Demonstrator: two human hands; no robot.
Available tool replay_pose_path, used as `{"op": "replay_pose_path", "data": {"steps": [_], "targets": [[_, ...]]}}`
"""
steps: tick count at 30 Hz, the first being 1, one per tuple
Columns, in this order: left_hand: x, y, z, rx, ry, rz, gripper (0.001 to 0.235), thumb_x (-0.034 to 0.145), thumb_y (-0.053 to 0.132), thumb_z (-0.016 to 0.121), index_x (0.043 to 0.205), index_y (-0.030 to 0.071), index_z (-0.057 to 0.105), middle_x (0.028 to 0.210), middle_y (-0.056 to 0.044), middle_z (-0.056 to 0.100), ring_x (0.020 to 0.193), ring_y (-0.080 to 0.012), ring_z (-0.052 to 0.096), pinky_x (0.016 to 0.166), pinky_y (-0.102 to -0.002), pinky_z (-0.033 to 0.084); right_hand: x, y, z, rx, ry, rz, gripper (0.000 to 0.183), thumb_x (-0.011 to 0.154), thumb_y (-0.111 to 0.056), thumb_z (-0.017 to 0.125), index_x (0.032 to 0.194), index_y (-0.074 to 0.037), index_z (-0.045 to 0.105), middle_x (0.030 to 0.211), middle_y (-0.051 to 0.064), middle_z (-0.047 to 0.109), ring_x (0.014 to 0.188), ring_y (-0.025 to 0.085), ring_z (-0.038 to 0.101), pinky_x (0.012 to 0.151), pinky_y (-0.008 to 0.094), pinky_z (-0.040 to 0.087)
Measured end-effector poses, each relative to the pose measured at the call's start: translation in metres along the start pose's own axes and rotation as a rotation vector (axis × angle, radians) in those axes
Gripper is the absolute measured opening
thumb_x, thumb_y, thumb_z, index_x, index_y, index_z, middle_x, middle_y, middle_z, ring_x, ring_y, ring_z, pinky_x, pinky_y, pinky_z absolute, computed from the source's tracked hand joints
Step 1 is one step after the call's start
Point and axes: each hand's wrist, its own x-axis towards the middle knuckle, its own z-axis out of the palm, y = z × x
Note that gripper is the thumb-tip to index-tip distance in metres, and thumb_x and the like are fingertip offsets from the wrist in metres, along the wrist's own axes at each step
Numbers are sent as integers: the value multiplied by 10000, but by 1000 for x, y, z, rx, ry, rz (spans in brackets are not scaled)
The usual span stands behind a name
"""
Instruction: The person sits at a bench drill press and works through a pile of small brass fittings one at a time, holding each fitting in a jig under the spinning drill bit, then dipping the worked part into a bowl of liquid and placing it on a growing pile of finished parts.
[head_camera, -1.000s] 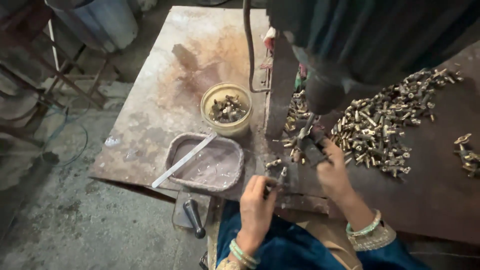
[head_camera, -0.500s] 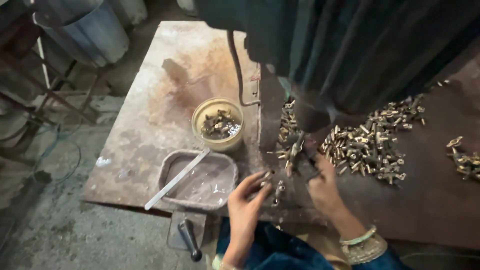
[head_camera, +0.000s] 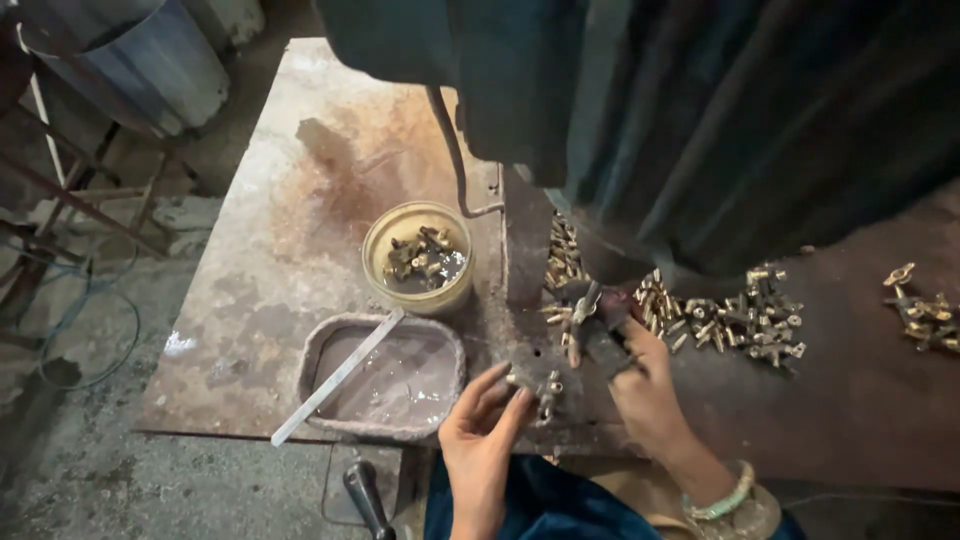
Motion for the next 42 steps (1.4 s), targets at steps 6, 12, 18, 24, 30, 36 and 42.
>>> {"op": "replay_pose_path", "data": {"steps": [6,12,18,24,30,36,42], "targets": [[-18,115,82,428,29,1300,319,943,-66,709,1232,61,664,1189,-121,719,1068,-224,768,939,-295,650,7,50,-46,-12,-80,124,416,894,54,508,1292,50,629,1152,70,712,1015,158,659,841,291,520],[6,48,25,921,-197,945,416,815,-28,690,1214,74,744,1095,-120,754,995,-260,769,871,-366,613,-9,250,-168,-300,-107,-47,600,822,34,659,1395,33,482,1404,84,518,1300,217,490,1069,346,385],[9,36,19,855,-343,304,308,839,122,801,1141,89,749,897,-167,738,730,-282,734,644,-363,576,-31,41,-54,-597,-290,186,455,775,-64,736,1230,-78,726,1170,141,757,1059,248,730,943,285,587],[30,108,16,903,-106,690,241,908,50,684,1141,35,740,893,-178,735,769,-298,725,687,-357,560,-52,84,-78,-958,-433,-144,617,593,74,633,1202,-10,689,1317,240,610,1198,389,548,990,403,440],[37,123,23,918,142,1073,293,964,2,648,1254,-17,677,1120,-215,723,980,-343,731,846,-382,568,-28,38,-23,-1199,-516,-438,565,646,106,591,1190,-29,658,1216,178,647,1227,370,546,1044,386,459],[-10,40,28,994,-120,577,292,813,134,832,1086,77,748,978,-136,709,859,-314,703,697,-398,555,-36,96,-50,-1090,-394,-238,593,758,149,538,1347,86,538,1217,278,611,1060,402,630,889,385,534],[2,38,62,655,-74,744,294,832,24,808,1109,33,713,1079,-112,737,922,-232,764,790,-306,618,-17,57,-34,1,-12,204,400,935,-18,634,1335,-21,608,1172,97,719,1008,166,661,850,311,559]]}}
